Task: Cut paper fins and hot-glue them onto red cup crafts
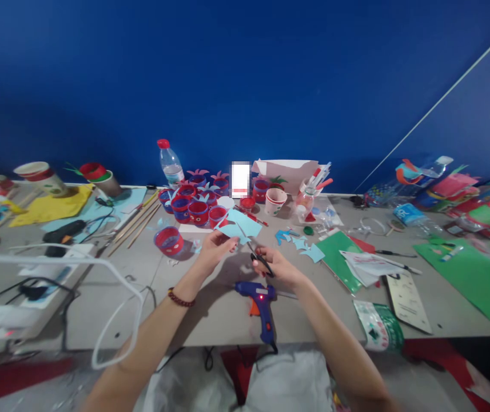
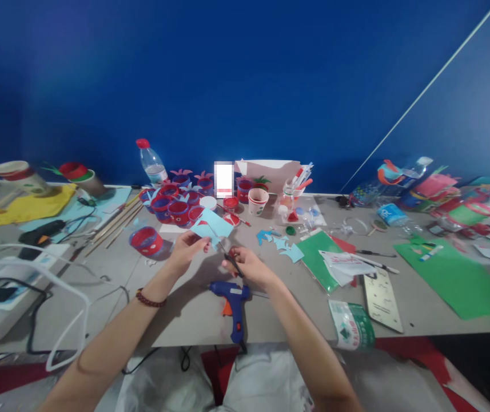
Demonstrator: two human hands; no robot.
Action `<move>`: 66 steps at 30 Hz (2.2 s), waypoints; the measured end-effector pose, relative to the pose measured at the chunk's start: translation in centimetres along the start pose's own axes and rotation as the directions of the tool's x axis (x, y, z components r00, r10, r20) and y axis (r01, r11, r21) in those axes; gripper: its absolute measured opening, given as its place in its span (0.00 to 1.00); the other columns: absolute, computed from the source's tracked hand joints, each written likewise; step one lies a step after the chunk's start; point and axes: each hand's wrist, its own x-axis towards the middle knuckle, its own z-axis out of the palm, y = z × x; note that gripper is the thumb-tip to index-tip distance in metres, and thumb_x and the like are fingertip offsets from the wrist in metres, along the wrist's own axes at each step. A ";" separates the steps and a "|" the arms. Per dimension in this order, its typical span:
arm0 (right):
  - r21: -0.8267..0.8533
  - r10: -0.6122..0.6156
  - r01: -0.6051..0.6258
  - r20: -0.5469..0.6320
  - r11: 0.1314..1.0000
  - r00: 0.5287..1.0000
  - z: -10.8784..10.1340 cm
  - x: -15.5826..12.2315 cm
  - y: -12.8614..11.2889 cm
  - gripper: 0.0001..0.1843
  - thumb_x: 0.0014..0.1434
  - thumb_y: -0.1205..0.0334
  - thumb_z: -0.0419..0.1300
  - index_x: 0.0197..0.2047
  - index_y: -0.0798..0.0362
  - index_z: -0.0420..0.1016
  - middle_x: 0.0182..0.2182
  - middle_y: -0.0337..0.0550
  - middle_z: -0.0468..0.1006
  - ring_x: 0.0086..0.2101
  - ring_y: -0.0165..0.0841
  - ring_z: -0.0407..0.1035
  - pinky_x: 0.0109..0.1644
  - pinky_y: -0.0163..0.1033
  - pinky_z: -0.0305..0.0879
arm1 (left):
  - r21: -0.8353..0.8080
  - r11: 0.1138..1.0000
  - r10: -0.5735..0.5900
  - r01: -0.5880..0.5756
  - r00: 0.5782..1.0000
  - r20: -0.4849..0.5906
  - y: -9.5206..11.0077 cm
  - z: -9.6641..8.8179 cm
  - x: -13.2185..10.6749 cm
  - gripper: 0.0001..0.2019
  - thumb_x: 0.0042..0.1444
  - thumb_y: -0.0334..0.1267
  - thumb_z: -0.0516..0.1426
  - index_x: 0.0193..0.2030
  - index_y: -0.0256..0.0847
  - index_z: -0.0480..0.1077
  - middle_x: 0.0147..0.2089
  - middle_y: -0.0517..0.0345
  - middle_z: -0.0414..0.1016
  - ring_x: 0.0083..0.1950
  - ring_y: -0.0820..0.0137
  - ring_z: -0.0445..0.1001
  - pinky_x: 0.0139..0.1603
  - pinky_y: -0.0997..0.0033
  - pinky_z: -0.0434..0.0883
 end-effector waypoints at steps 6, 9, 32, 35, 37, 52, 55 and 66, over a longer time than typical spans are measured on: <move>0.009 -0.017 0.016 0.026 1.000 1.000 -0.1 -0.3 -0.5 0.29 0.43 0.38 0.67 0.33 0.54 0.62 0.18 0.31 0.64 0.20 0.24 0.58 0.24 0.32 0.48 | 0.042 0.998 0.052 -0.052 0.999 -0.003 -0.7 -0.3 0.2 0.13 0.41 0.44 0.67 0.26 0.37 0.74 0.21 0.60 0.71 0.22 0.76 0.67 0.25 0.74 0.67; 0.004 -0.009 0.009 0.031 1.000 0.999 -0.2 -0.3 -0.5 0.30 0.43 0.39 0.67 0.35 0.54 0.63 0.19 0.31 0.64 0.20 0.24 0.58 0.24 0.32 0.48 | 0.107 0.980 0.167 -0.169 0.986 0.027 -1.3 -0.7 0.4 0.10 0.44 0.43 0.66 0.29 0.38 0.75 0.28 0.56 0.76 0.30 0.71 0.72 0.33 0.71 0.71; 0.043 -0.025 0.024 0.008 0.999 1.000 0.3 -0.3 -0.5 0.29 0.44 0.38 0.66 0.34 0.53 0.61 0.17 0.29 0.63 0.19 0.23 0.55 0.24 0.32 0.46 | 0.277 0.941 0.223 -0.196 0.973 -0.067 -0.1 0.6 -0.8 0.05 0.46 0.39 0.62 0.29 0.41 0.73 0.35 0.53 0.76 0.49 0.62 0.74 0.50 0.63 0.70; 0.049 -0.035 0.035 -0.003 0.998 0.999 0.5 -0.4 -0.7 0.28 0.46 0.39 0.65 0.32 0.52 0.60 0.17 0.29 0.63 0.19 0.23 0.54 0.23 0.32 0.45 | 0.202 0.971 0.141 -0.124 0.987 -0.072 -0.4 1.0 -0.9 0.09 0.44 0.41 0.64 0.30 0.39 0.73 0.32 0.55 0.76 0.40 0.65 0.75 0.41 0.67 0.72; 0.046 -0.035 0.035 -0.005 0.998 0.999 0.6 -0.5 -0.8 0.28 0.46 0.39 0.65 0.32 0.52 0.59 0.17 0.29 0.63 0.18 0.22 0.53 0.23 0.31 0.45 | 0.158 0.983 0.103 -0.091 0.992 -0.069 -0.7 1.1 -0.9 0.10 0.43 0.41 0.64 0.30 0.39 0.72 0.31 0.56 0.76 0.35 0.68 0.74 0.38 0.69 0.72; 0.065 -0.039 0.038 0.018 0.997 0.999 0.9 -0.3 -0.4 0.27 0.48 0.38 0.64 0.33 0.51 0.58 0.17 0.29 0.65 0.18 0.23 0.55 0.20 0.29 0.47 | 0.177 0.982 0.073 -0.061 0.995 -0.065 -2.0 0.8 -1.1 0.08 0.46 0.41 0.64 0.27 0.40 0.73 0.29 0.56 0.78 0.35 0.65 0.77 0.39 0.67 0.74; 0.057 -0.039 0.038 0.020 0.998 0.999 0.9 -0.3 -0.4 0.27 0.49 0.38 0.63 0.33 0.51 0.58 0.17 0.29 0.65 0.17 0.23 0.54 0.19 0.29 0.45 | 0.185 0.981 0.077 -0.062 0.994 -0.074 -2.1 0.7 -1.0 0.07 0.46 0.40 0.64 0.27 0.41 0.73 0.28 0.56 0.78 0.36 0.64 0.78 0.38 0.66 0.74; 0.048 -0.038 0.037 0.022 0.998 0.999 0.9 -0.3 -0.4 0.27 0.48 0.38 0.63 0.33 0.51 0.57 0.16 0.28 0.64 0.16 0.22 0.53 0.18 0.28 0.44 | 0.196 0.978 0.088 -0.069 0.992 -0.090 -2.3 0.5 -0.8 0.08 0.45 0.41 0.66 0.25 0.43 0.72 0.24 0.57 0.76 0.34 0.61 0.77 0.39 0.61 0.74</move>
